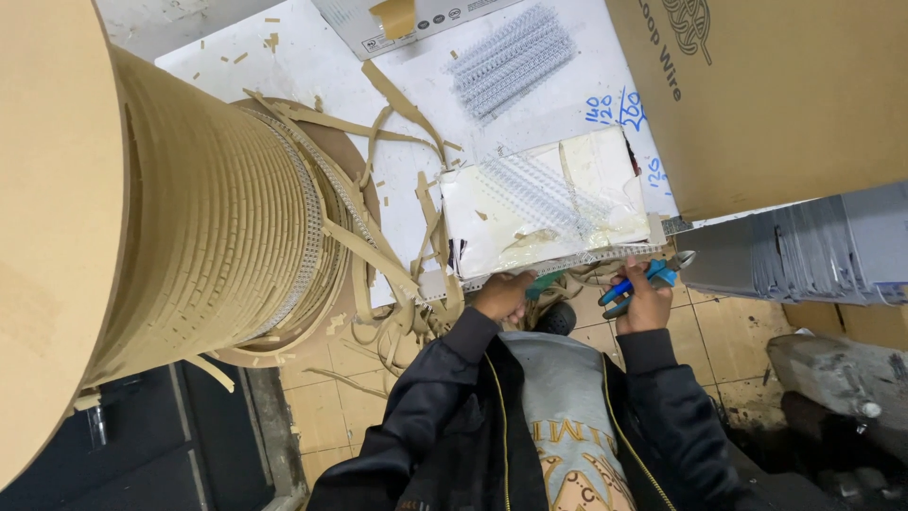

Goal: The person cuts a segment of white double-loop binding wire using pliers and then wraps a bundle of the wires with paper tape.

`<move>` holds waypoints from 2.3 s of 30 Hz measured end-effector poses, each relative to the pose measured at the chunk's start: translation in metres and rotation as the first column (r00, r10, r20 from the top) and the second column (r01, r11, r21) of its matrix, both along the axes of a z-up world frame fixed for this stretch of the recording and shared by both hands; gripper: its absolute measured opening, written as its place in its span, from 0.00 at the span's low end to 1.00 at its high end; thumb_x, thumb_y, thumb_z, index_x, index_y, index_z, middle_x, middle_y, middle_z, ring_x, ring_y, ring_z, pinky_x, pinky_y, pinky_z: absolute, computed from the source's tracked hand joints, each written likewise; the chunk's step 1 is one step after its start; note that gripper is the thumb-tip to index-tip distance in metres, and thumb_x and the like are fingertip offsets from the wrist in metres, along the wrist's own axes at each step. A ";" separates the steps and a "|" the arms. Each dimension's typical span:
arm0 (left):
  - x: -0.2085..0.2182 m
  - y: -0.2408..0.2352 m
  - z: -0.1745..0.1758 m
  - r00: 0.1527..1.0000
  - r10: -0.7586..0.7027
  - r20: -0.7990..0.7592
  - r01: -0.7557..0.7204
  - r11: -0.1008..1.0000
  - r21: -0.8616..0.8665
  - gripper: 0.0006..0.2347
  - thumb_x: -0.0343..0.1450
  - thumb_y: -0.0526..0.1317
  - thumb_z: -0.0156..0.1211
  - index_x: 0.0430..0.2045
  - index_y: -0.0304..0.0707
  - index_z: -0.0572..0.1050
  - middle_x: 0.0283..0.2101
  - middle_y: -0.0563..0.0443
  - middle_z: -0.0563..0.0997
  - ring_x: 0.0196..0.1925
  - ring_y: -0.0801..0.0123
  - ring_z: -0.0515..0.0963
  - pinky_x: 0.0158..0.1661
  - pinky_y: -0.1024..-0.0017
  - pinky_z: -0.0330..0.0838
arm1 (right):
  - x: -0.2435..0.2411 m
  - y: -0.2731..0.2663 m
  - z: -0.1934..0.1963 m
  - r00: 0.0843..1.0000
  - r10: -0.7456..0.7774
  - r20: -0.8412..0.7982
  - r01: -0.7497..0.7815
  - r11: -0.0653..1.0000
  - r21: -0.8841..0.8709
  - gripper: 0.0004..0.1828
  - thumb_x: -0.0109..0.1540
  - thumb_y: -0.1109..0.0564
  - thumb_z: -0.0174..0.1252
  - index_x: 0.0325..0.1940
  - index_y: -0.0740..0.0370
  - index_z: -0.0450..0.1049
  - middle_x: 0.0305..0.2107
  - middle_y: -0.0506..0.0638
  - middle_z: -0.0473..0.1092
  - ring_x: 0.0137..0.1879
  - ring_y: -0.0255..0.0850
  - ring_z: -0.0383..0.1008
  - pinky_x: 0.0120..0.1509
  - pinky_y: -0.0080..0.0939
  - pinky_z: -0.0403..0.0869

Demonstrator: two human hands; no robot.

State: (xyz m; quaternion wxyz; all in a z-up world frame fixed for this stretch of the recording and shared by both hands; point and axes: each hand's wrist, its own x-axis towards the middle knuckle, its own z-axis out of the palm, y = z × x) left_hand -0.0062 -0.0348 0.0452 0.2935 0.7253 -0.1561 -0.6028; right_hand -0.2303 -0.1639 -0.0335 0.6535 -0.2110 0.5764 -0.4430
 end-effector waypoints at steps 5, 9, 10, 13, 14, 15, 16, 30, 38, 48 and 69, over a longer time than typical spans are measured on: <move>0.000 0.003 -0.008 1.000 0.001 -0.011 -0.001 1.000 -0.009 0.25 0.79 0.55 0.52 0.14 0.38 0.78 0.16 0.46 0.80 0.18 0.69 0.81 0.23 0.77 0.75 | 0.007 -0.011 0.022 0.994 -0.038 0.103 0.031 0.997 0.067 0.10 0.64 0.56 0.74 0.40 0.56 0.77 0.31 0.58 0.80 0.29 0.46 0.82 0.38 0.57 0.88; 0.004 0.008 -0.014 1.000 -0.007 0.025 0.007 1.000 0.003 0.26 0.78 0.57 0.53 0.13 0.39 0.78 0.17 0.47 0.81 0.19 0.68 0.82 0.25 0.75 0.76 | 0.007 -0.021 0.018 0.992 -0.055 0.113 0.042 0.993 0.110 0.08 0.63 0.61 0.74 0.38 0.54 0.79 0.30 0.59 0.80 0.29 0.47 0.82 0.41 0.59 0.88; 0.004 0.008 -0.011 1.000 -0.004 0.026 0.004 1.000 0.002 0.26 0.78 0.57 0.53 0.13 0.39 0.78 0.17 0.47 0.81 0.19 0.68 0.82 0.25 0.75 0.76 | 0.008 -0.020 0.018 0.992 -0.052 0.114 0.040 0.993 0.109 0.08 0.63 0.61 0.74 0.38 0.54 0.79 0.30 0.59 0.80 0.29 0.47 0.82 0.41 0.59 0.88; 0.001 0.010 -0.004 0.999 0.027 0.023 -0.027 1.000 0.001 0.25 0.78 0.56 0.53 0.13 0.39 0.77 0.16 0.48 0.80 0.18 0.70 0.81 0.24 0.76 0.75 | 0.009 -0.018 0.018 0.992 -0.057 0.115 0.042 0.990 0.132 0.10 0.62 0.61 0.75 0.37 0.53 0.79 0.30 0.58 0.80 0.30 0.48 0.82 0.41 0.61 0.87; -0.001 0.010 -0.006 0.999 0.028 0.017 -0.028 1.000 -0.004 0.25 0.79 0.56 0.53 0.14 0.39 0.77 0.16 0.47 0.81 0.18 0.69 0.81 0.24 0.76 0.75 | 0.009 -0.017 0.018 0.993 -0.053 0.101 0.039 0.989 0.140 0.09 0.62 0.61 0.75 0.37 0.52 0.80 0.31 0.58 0.80 0.31 0.47 0.82 0.43 0.61 0.87; -0.002 0.011 -0.007 1.000 0.029 0.012 -0.029 1.000 -0.010 0.25 0.79 0.56 0.52 0.14 0.39 0.77 0.16 0.47 0.81 0.19 0.69 0.82 0.25 0.77 0.76 | 0.009 -0.016 0.019 0.995 -0.050 0.088 0.037 0.988 0.147 0.09 0.62 0.60 0.75 0.37 0.51 0.80 0.31 0.57 0.80 0.32 0.47 0.83 0.45 0.61 0.87; -0.002 0.010 -0.007 0.999 0.032 0.013 -0.031 0.999 -0.010 0.25 0.79 0.56 0.52 0.14 0.39 0.77 0.16 0.47 0.81 0.19 0.69 0.82 0.25 0.77 0.76 | 0.011 -0.015 0.024 0.995 -0.048 0.088 0.035 0.988 0.148 0.09 0.62 0.60 0.75 0.37 0.51 0.80 0.31 0.57 0.80 0.32 0.47 0.83 0.45 0.61 0.87; -0.018 0.012 -0.011 0.914 0.244 -0.323 -0.248 0.968 0.029 0.21 0.84 0.46 0.42 0.67 0.28 0.70 0.30 0.35 0.85 0.15 0.70 0.75 0.15 0.78 0.71 | 0.015 0.054 -0.011 0.103 0.767 -0.633 -0.956 0.251 0.150 0.29 0.68 0.44 0.65 0.69 0.62 0.72 0.55 0.66 0.77 0.65 0.64 0.76 0.68 0.65 0.76; -0.021 0.019 -0.011 0.845 0.332 -0.419 -0.358 0.934 0.019 0.23 0.85 0.43 0.42 0.74 0.26 0.56 0.42 0.32 0.86 0.17 0.74 0.72 0.16 0.80 0.66 | 0.040 0.040 0.003 0.000 0.772 -0.636 -0.989 0.092 0.112 0.34 0.74 0.55 0.53 0.80 0.76 0.53 0.67 0.77 0.64 0.73 0.74 0.64 0.74 0.79 0.71; -0.047 -0.007 -0.040 0.634 0.516 -0.575 -0.610 0.791 0.038 0.13 0.76 0.48 0.71 0.28 0.50 0.71 0.22 0.56 0.72 0.19 0.74 0.68 0.20 0.80 0.62 | 0.033 0.036 -0.036 0.000 0.679 -0.734 -0.978 0.154 0.143 0.15 0.66 0.49 0.60 0.28 0.58 0.76 0.17 0.56 0.73 0.31 0.55 0.80 0.41 0.60 0.79; -0.054 -0.011 -0.093 0.405 0.561 -0.722 -0.732 0.672 0.110 0.03 0.77 0.38 0.67 0.39 0.42 0.80 0.44 0.45 0.89 0.36 0.69 0.87 0.41 0.73 0.84 | 0.013 -0.031 0.013 0.997 -0.040 -0.064 0.045 0.996 0.083 0.14 0.67 0.54 0.72 0.36 0.62 0.73 0.23 0.53 0.74 0.28 0.47 0.83 0.33 0.57 0.85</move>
